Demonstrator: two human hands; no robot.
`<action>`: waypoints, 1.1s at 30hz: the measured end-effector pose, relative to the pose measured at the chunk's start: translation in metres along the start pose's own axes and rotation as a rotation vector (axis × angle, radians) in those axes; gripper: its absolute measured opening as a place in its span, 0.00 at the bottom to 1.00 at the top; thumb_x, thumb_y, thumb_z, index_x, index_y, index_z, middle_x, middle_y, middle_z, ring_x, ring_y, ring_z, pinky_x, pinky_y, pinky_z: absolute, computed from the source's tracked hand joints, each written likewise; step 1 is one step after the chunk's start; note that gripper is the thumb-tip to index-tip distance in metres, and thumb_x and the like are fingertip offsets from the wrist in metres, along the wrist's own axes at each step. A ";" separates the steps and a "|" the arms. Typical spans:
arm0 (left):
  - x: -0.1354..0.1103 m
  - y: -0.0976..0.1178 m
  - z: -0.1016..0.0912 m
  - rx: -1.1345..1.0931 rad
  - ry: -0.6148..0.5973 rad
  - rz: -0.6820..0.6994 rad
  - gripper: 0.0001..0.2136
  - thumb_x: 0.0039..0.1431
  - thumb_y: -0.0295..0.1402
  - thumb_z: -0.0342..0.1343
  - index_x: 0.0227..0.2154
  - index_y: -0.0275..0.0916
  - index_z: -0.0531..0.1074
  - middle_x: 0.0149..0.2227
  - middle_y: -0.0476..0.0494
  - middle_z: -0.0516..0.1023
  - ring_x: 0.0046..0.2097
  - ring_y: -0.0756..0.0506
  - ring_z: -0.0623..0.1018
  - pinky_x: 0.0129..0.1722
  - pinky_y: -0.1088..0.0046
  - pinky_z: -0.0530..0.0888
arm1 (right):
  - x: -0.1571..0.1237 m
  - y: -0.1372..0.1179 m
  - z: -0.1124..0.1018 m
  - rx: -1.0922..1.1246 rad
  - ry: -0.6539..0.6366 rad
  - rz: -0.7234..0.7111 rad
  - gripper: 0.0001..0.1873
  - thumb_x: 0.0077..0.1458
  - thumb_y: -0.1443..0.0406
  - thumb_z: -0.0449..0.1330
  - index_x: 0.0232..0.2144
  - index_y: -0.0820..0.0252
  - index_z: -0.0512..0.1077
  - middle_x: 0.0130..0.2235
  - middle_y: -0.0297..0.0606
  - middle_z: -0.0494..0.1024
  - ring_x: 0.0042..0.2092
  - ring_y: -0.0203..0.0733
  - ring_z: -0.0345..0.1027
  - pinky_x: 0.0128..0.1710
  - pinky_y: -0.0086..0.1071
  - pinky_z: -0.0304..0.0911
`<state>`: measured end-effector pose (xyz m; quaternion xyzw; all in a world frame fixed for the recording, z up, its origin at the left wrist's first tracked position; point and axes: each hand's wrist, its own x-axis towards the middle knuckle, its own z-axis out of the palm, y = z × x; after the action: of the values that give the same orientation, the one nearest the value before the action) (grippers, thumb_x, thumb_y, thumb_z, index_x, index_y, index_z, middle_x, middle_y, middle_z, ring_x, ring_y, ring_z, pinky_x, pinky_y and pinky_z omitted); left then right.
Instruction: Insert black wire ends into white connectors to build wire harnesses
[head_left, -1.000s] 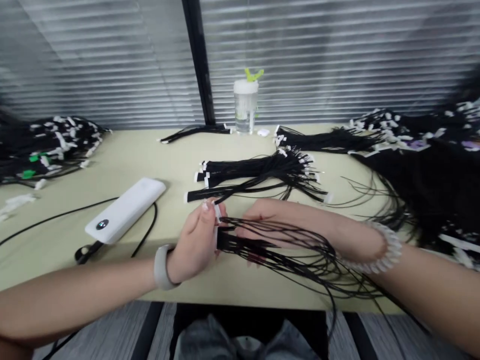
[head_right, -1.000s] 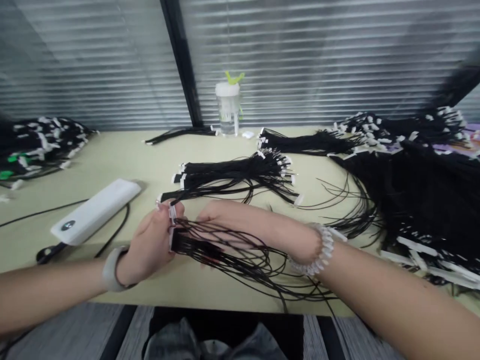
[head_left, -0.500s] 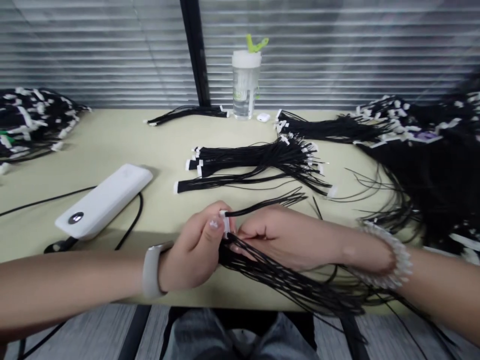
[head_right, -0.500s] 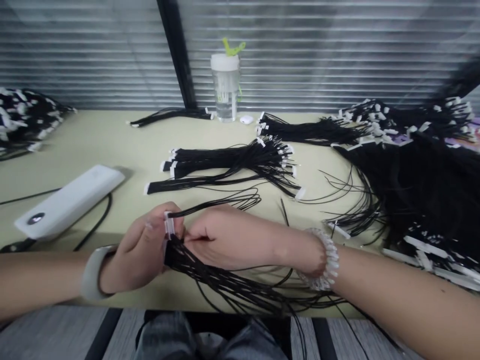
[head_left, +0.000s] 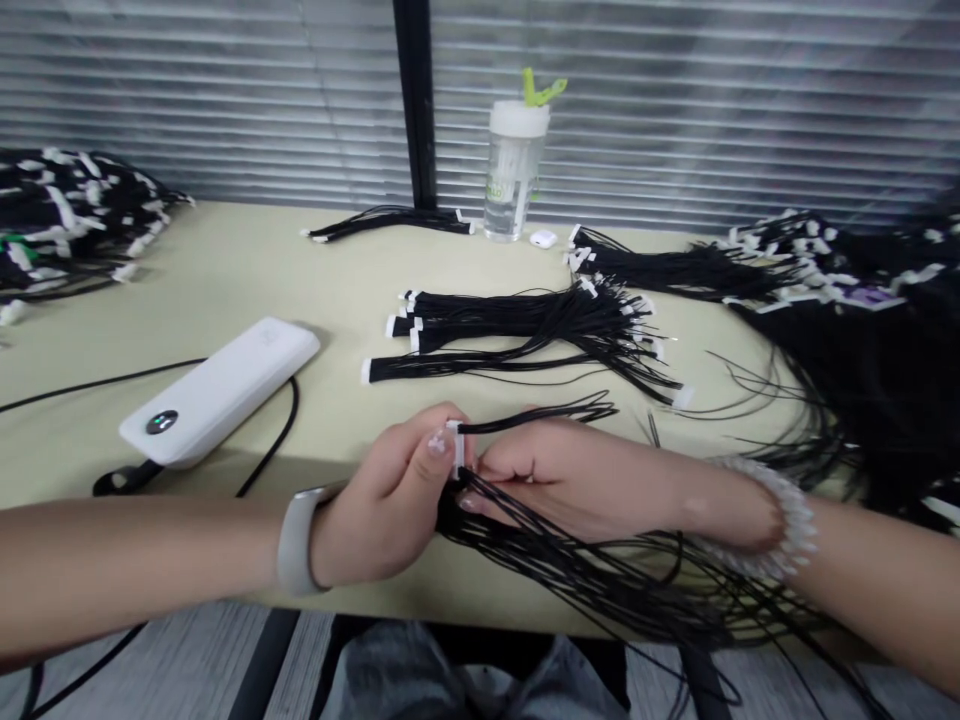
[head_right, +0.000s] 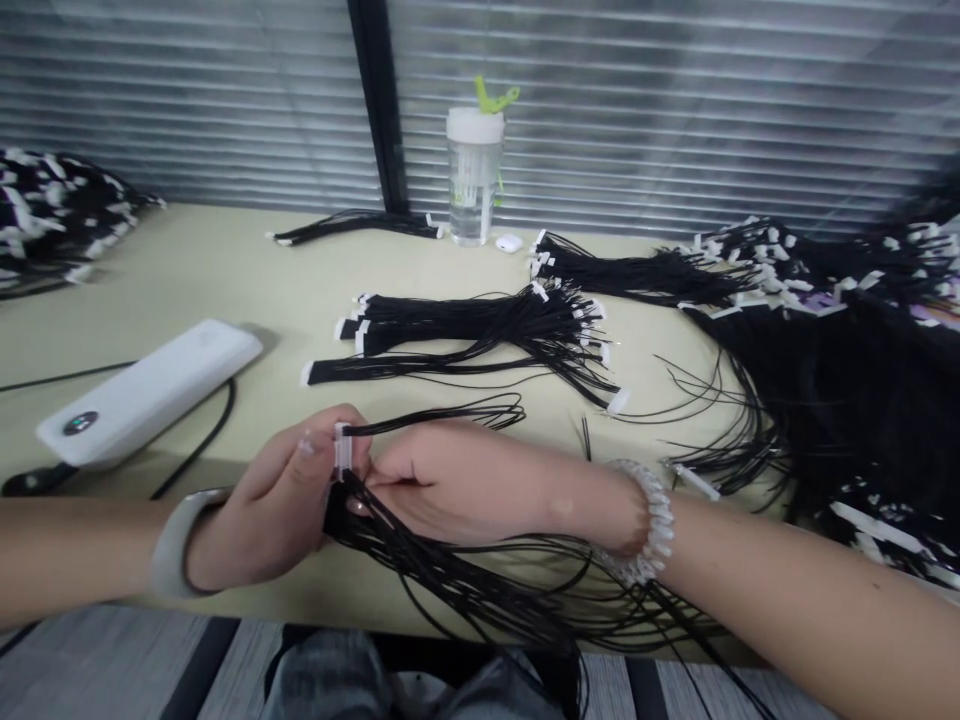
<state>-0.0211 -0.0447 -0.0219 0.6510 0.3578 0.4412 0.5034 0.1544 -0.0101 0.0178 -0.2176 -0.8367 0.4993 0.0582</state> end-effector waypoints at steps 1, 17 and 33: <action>0.000 0.000 -0.001 -0.010 0.003 -0.013 0.17 0.65 0.42 0.38 0.24 0.39 0.58 0.21 0.51 0.58 0.22 0.52 0.57 0.21 0.74 0.57 | 0.002 0.001 0.000 0.001 -0.001 -0.005 0.15 0.59 0.63 0.49 0.21 0.63 0.55 0.25 0.29 0.54 0.28 0.27 0.46 0.26 0.23 0.49; 0.009 0.004 0.000 -0.044 0.101 -0.206 0.19 0.63 0.47 0.40 0.22 0.38 0.57 0.21 0.53 0.53 0.21 0.53 0.54 0.18 0.77 0.56 | -0.010 -0.023 -0.018 -0.589 0.092 0.113 0.11 0.51 0.69 0.53 0.17 0.64 0.62 0.19 0.29 0.61 0.23 0.26 0.48 0.25 0.26 0.46; 0.010 0.004 0.000 -0.096 0.071 -0.315 0.20 0.62 0.49 0.41 0.23 0.38 0.58 0.19 0.54 0.53 0.19 0.55 0.54 0.16 0.79 0.55 | -0.063 -0.029 -0.103 0.280 1.264 0.037 0.17 0.58 0.68 0.50 0.48 0.59 0.71 0.50 0.37 0.73 0.37 0.28 0.67 0.29 0.31 0.54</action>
<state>-0.0173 -0.0361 -0.0161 0.5459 0.4517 0.3962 0.5839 0.2341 0.0346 0.1010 -0.4743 -0.5641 0.3801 0.5589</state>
